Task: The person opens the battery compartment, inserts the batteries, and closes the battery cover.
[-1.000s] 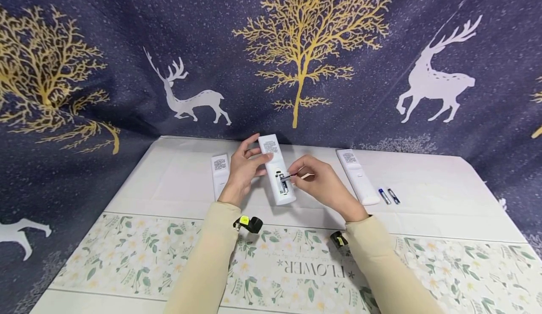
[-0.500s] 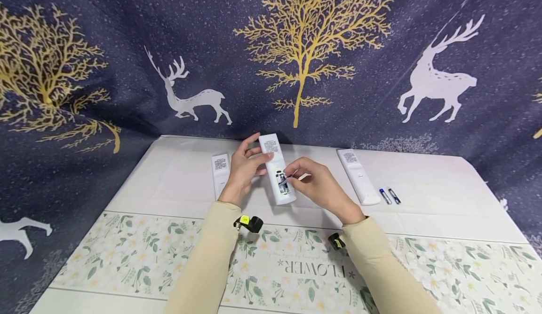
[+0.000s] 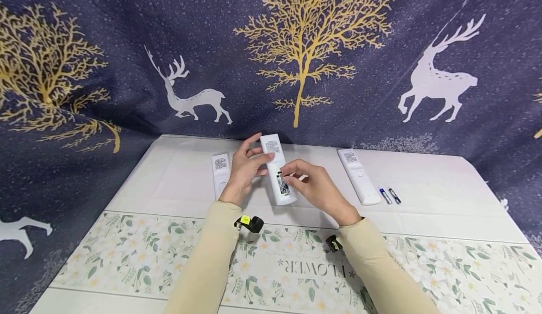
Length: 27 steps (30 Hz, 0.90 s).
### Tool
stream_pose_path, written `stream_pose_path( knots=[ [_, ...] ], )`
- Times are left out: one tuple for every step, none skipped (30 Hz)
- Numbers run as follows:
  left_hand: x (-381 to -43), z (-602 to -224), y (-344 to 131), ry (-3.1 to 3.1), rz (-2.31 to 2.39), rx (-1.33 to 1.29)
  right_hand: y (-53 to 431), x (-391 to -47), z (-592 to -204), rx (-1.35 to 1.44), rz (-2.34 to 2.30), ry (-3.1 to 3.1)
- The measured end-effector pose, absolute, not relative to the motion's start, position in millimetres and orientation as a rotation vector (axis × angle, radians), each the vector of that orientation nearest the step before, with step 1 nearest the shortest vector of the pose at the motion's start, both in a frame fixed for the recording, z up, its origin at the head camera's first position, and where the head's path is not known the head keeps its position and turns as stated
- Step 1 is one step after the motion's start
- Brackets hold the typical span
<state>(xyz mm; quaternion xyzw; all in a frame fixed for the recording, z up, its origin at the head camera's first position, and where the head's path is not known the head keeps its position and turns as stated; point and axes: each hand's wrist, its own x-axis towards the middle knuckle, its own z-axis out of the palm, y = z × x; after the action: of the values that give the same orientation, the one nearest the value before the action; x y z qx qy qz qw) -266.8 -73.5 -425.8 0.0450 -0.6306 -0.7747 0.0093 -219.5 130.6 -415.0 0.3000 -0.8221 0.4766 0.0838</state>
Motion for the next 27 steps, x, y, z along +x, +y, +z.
stream_pose_path(
  knots=[
    [-266.7, -425.9, -73.3, -1.973, -2.417, 0.137, 130.3, -219.5, -415.7, 0.897, 1.416, -2.450],
    [-266.9, -426.1, -73.0, -1.978, -2.414, 0.132, 130.2, -219.4, -416.3, 0.898, 1.408, -2.446],
    [-266.9, -426.2, -72.9, -1.981, -2.413, 0.126, 130.0, -219.4, -417.1, 0.898, 1.405, -2.442],
    [-266.7, -426.1, -72.6, -1.986, -2.410, 0.123, 129.8, -219.4, -418.0, 0.897, 1.404, -2.437],
    [-266.6, -426.1, -72.4, -1.989, -2.408, 0.119, 129.6, -219.6, -418.9, 0.894, 1.401, -2.432],
    [-266.4, -426.0, -72.3, -1.992, -2.406, 0.116, 129.4, -219.5, -419.4, 0.889, 1.401, -2.427],
    [-266.2, -425.9, -72.2, -1.993, -2.407, 0.113, 129.2, -219.6, -419.9, 0.885, 1.402, -2.423],
    [-266.2, -425.7, -72.1, -1.992, -2.407, 0.110, 128.9, -219.6, -420.2, 0.882, 1.413, -2.416],
    [-265.9, -425.4, -72.0, -1.989, -2.410, 0.109, 128.7, -219.5, -420.3, 0.880, 1.428, -2.409],
    [-265.7, -425.1, -71.9, -1.988, -2.411, 0.108, 128.6, -219.6, -420.2, 0.879, 1.442, -2.402],
    [-265.7, -425.2, -72.0, -1.985, -2.414, 0.107, 128.7, -219.5, -420.2, 0.879, 1.457, -2.395],
    [-265.7, -425.0, -72.0, -1.982, -2.417, 0.106, 128.9, -219.4, -419.9, 0.879, 1.476, -2.390],
    [-265.8, -424.7, -72.0, -1.980, -2.419, 0.103, 129.2, -219.4, -419.6, 0.880, 1.496, -2.382],
    [-265.9, -424.6, -72.1, -1.979, -2.421, 0.102, 129.6, -219.5, -419.5, 0.881, 1.517, -2.374],
    [-265.9, -424.4, -72.2, -1.980, -2.423, 0.103, 130.2, -219.8, -419.5, 0.876, 1.521, -2.372],
    [-265.7, -424.1, -72.2, -1.981, -2.424, 0.104, 130.8, -220.3, -419.8, 0.869, 1.522, -2.366],
    [-265.7, -423.8, -72.2, -1.981, -2.425, 0.106, 131.5, -220.7, -420.1, 0.854, 1.515, -2.363],
    [-265.6, -423.6, -72.1, -1.981, -2.426, 0.107, 132.0, -221.3, -420.6, 0.834, 1.501, -2.362],
    [-265.6, -423.5, -72.1, -1.981, -2.426, 0.109, 132.7, -221.9, -421.4, 0.813, 1.489, -2.359],
    [-265.3, -423.4, -72.0, -1.979, -2.427, 0.111, 133.1, -222.6, -422.4, 0.789, 1.473, -2.360],
    [-265.3, -423.3, -71.9, -1.977, -2.427, 0.113, 133.4, -223.4, -423.5, 0.762, 1.460, -2.365],
    [-265.2, -423.4, -71.7, -1.974, -2.428, 0.115, 133.5, -224.1, -424.7, 0.736, 1.458, -2.372],
    [-265.5, -423.5, -71.6, -1.971, -2.428, 0.114, 133.5, -224.8, -426.1, 0.714, 1.462, -2.383],
    [-265.5, -423.6, -71.6, -1.969, -2.428, 0.114, 133.3, -225.4, -427.3, 0.691, 1.478, -2.401],
    [-265.5, -423.7, -71.7, -1.967, -2.429, 0.113, 132.9, -225.8, -428.2, 0.674, 1.503, -2.421],
    [-265.5, -423.7, -71.7, -1.964, -2.429, 0.110, 132.3, -226.1, -428.9, 0.653, 1.537, -2.446],
    [-265.6, -423.7, -71.7, -1.962, -2.429, 0.106, 131.6, -226.3, -429.3, 0.631, 1.585, -2.468]
  ],
)
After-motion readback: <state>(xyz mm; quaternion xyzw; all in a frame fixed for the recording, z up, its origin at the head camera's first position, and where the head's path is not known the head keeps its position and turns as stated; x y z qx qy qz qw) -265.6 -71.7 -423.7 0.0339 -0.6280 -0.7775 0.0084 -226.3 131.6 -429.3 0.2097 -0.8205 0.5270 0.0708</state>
